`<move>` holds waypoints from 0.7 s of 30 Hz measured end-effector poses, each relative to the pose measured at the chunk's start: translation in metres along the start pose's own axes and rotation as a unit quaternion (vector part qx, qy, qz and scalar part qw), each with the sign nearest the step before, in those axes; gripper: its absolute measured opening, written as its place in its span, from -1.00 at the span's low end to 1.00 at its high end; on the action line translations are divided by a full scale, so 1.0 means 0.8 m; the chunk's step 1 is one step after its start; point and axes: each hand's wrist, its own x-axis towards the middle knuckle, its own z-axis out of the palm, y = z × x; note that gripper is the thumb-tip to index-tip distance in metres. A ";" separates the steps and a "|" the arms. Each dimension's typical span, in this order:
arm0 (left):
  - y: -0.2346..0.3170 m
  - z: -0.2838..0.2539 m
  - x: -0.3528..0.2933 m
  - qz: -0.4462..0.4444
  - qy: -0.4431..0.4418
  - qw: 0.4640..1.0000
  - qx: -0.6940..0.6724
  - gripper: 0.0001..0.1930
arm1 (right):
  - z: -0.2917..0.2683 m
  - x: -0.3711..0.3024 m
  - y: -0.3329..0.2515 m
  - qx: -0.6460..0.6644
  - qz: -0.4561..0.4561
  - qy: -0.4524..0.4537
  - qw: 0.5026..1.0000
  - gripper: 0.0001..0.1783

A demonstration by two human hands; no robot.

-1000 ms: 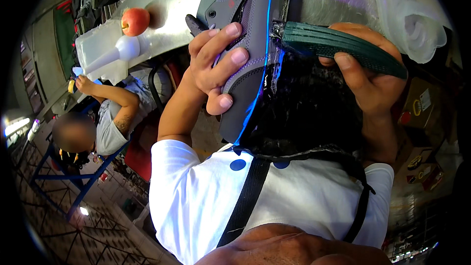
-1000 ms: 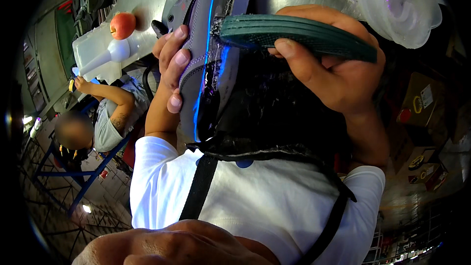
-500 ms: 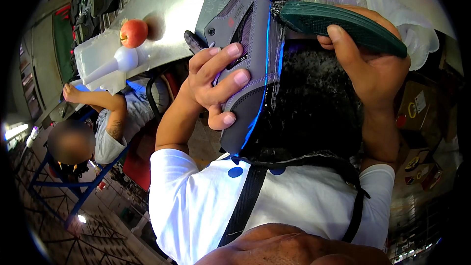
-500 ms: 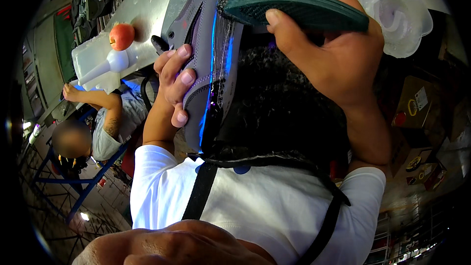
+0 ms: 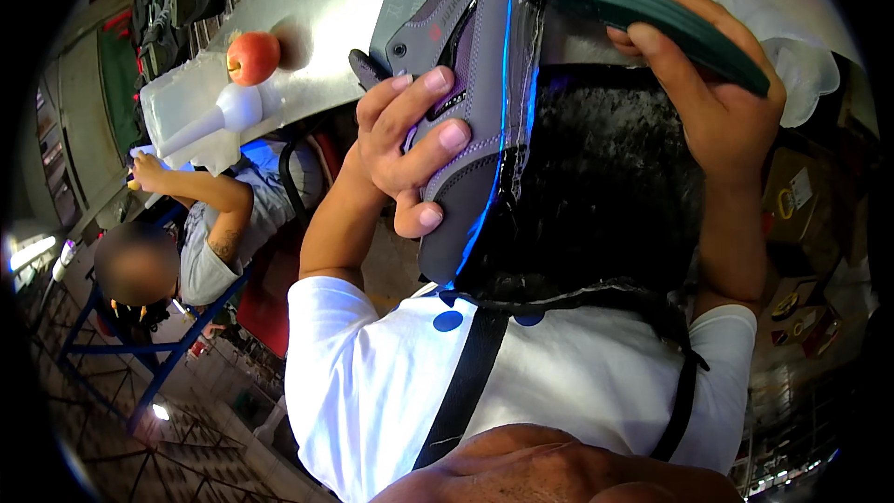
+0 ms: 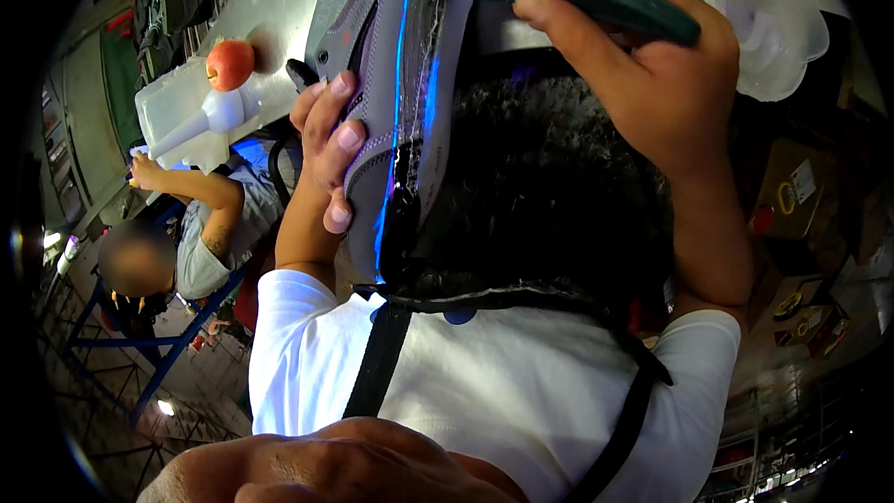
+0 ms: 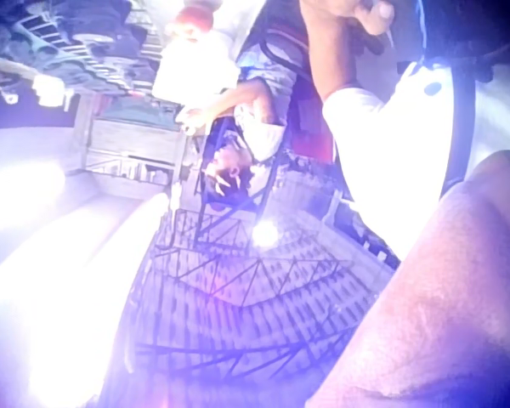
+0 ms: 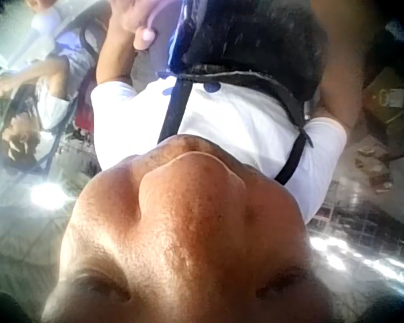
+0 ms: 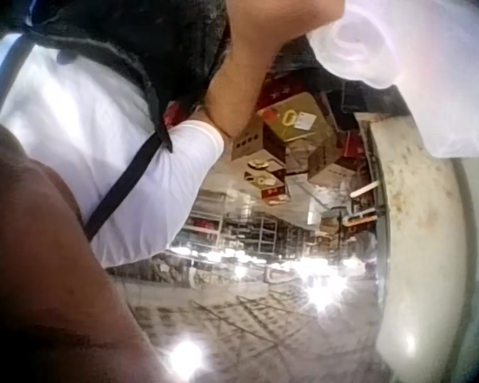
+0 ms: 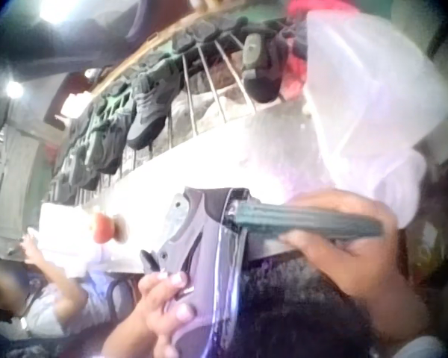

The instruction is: The person applies blue adhesive to the edges of shoe uppers and soles using a handheld brush, dipping it into a container of liquid before brushing the perimeter of each component.

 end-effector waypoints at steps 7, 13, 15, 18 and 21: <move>0.001 0.002 0.008 0.011 0.004 1.000 0.011 -0.47 | -0.010 -0.033 -0.005 0.163 0.026 -0.131 0.978 -0.65; -0.002 -0.005 0.018 0.019 -0.021 1.000 -0.009 -0.59 | -0.009 -0.053 -0.017 0.181 -0.029 -0.127 0.975 -0.60; 0.004 -0.008 0.020 0.001 -0.027 0.999 -0.020 -0.62 | -0.008 -0.056 -0.020 0.180 -0.037 -0.125 0.975 -0.58; 0.002 -0.003 0.021 -0.003 -0.002 1.000 -0.030 -0.60 | -0.003 -0.063 -0.036 0.155 -0.014 -0.108 0.982 -0.66; 0.010 -0.010 0.028 -0.057 -0.019 0.998 -0.035 -0.53 | -0.007 -0.068 -0.043 0.146 -0.029 -0.124 0.981 -0.67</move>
